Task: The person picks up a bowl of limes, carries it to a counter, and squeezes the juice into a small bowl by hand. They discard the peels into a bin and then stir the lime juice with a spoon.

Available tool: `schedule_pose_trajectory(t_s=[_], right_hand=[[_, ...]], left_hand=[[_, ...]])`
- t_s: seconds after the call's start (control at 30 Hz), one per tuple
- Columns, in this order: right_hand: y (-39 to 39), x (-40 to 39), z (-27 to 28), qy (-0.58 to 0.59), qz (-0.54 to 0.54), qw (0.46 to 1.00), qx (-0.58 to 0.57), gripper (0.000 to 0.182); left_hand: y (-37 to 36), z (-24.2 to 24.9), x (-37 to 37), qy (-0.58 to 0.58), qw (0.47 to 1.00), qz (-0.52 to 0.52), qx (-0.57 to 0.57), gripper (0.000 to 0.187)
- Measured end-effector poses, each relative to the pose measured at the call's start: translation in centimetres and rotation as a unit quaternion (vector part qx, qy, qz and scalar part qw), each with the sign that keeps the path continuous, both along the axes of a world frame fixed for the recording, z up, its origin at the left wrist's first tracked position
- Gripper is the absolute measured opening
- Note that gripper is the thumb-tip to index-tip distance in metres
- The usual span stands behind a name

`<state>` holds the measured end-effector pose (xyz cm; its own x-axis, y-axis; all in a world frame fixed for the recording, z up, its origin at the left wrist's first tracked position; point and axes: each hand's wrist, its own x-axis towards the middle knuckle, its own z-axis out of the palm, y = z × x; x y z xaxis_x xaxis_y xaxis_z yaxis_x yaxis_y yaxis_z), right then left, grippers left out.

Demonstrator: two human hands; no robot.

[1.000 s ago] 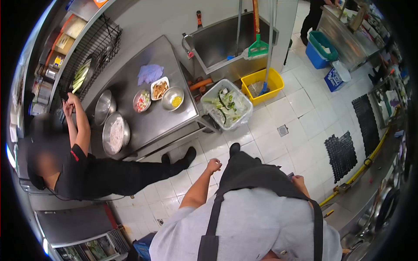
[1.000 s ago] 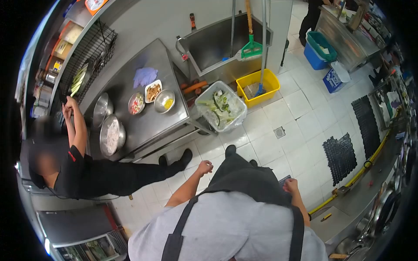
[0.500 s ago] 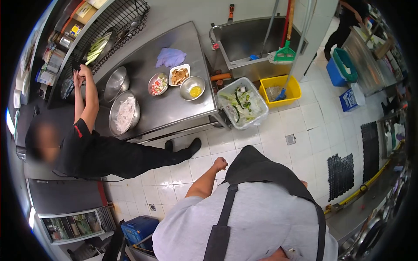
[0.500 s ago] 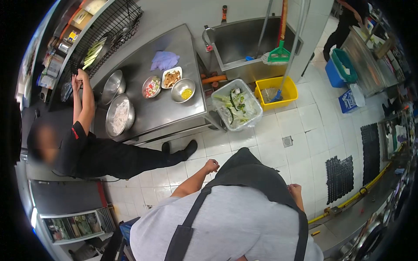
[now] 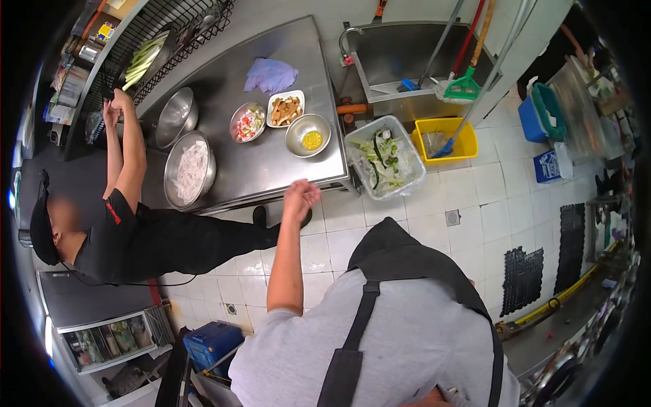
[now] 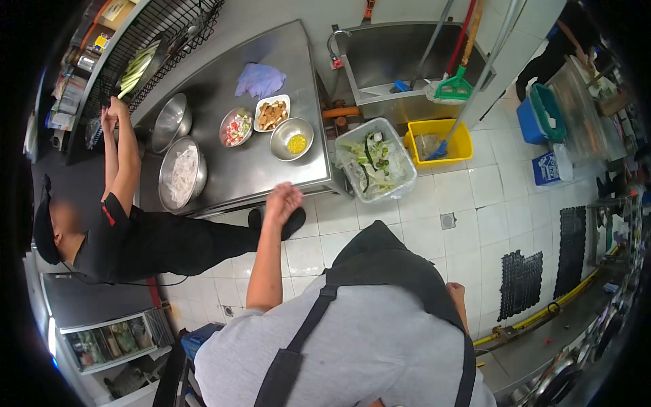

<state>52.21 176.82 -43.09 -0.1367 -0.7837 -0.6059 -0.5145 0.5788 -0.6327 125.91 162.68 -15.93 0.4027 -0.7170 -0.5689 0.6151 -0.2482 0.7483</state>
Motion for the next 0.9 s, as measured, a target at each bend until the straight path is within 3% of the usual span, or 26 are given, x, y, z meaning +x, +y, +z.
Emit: schedule_pose_trajectory(t_s=[0.03,0.13,0.23,0.27,0.33,0.4,0.47,0.7,0.9], right_hand=[[-0.4,0.5,0.2,-0.005,-0.006,1.000,0.011,0.023],[-1.4,2.6,3.3,-0.013,-0.014,0.999,0.036,0.024],[-2.9,4.7,6.8,-0.062,-0.023,0.997,0.025,0.024],[-3.7,5.7,9.2,-0.064,-0.022,0.997,-0.028,0.024],[-5.1,7.6,11.8,-0.024,-0.026,0.999,0.018,0.025],[-3.6,5.0,4.5,-0.039,-0.034,0.998,0.028,0.024],[-3.3,3.4,1.5,0.014,0.031,0.999,-0.006,0.023],[-8.0,4.3,2.1,0.017,0.068,0.997,-0.017,0.017],[-13.5,4.8,0.3,0.033,0.145,0.988,-0.035,0.015]], left_hand=[[-1.3,0.5,1.6,0.009,0.999,0.048,-0.002,0.017],[-4.1,1.4,4.2,0.006,0.998,0.059,0.023,0.024],[-6.4,-0.9,5.8,0.053,0.996,0.052,0.056,0.019],[-6.7,-1.3,5.7,0.054,0.997,0.040,0.032,0.020],[-7.4,-1.9,5.5,0.046,0.997,0.040,0.052,0.021],[-7.4,-1.1,4.6,0.040,0.998,0.035,0.038,0.021],[-7.5,-0.7,4.1,0.033,0.998,0.037,0.040,0.022],[-6.1,-0.1,3.9,0.031,0.999,0.033,0.027,0.031],[-5.4,-0.9,5.0,0.064,0.997,0.033,0.020,0.028]])
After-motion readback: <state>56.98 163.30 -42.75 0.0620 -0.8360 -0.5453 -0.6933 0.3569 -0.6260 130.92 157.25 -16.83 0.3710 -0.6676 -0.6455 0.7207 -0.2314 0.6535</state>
